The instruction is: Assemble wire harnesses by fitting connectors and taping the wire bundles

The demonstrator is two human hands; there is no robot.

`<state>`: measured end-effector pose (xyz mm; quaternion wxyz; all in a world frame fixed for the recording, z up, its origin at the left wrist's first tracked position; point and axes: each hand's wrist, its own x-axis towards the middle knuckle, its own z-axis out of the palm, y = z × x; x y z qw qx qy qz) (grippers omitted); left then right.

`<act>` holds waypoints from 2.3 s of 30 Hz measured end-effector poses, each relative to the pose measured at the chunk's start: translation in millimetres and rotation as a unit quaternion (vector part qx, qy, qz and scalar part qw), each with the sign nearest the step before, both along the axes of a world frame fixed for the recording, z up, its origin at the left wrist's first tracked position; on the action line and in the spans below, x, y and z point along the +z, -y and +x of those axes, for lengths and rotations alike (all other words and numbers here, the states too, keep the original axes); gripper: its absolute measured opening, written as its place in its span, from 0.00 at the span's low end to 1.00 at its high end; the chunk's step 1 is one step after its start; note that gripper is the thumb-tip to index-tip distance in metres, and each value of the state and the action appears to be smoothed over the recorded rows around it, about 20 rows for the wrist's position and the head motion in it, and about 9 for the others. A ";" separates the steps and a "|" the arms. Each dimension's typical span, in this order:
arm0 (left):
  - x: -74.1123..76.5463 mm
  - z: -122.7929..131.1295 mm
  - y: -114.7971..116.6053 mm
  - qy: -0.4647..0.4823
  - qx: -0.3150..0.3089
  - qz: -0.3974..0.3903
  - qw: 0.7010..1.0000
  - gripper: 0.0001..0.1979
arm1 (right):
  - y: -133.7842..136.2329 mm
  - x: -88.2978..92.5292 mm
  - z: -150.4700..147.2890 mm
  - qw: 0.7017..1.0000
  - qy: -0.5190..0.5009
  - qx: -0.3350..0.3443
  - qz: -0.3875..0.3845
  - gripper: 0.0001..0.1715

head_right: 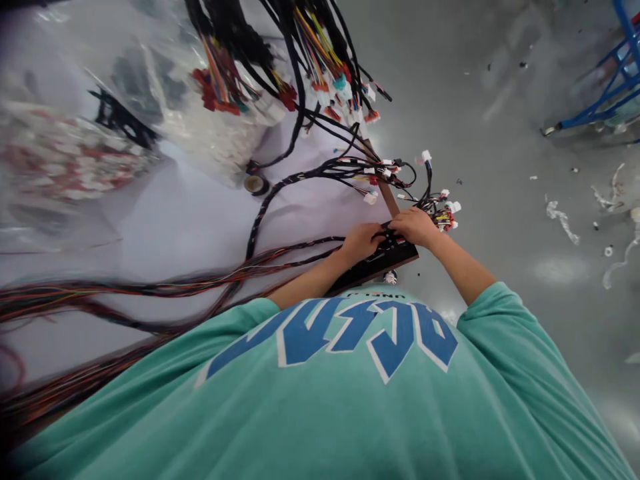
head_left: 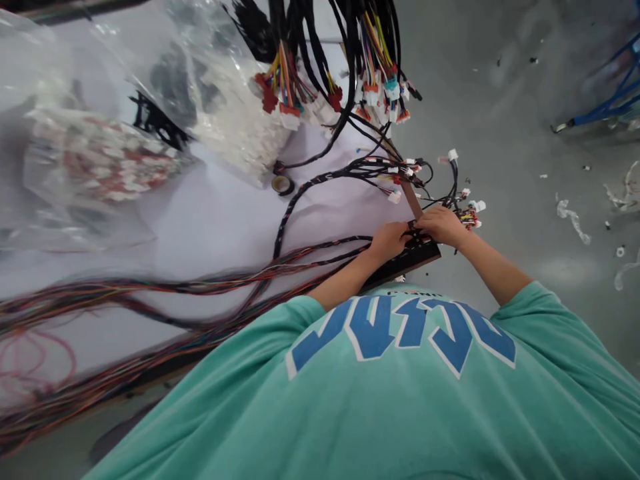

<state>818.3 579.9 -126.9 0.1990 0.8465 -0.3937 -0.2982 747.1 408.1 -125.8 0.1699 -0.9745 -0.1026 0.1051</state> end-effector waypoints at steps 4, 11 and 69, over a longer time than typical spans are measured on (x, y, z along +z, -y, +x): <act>-10.1 -5.5 2.6 0.047 0.027 0.003 0.999 0.08 | -1.0 -17.2 -2.8 0.998 0.051 -0.020 0.040 0.13; -14.1 17.9 -0.1 -0.062 0.050 0.007 0.997 0.14 | 17.5 -28.8 12.5 0.982 -0.023 -0.027 0.184 0.12; 24.6 21.3 5.9 -0.073 -0.017 -0.016 0.997 0.05 | 2.4 39.9 16.3 0.992 -0.068 0.028 -0.101 0.12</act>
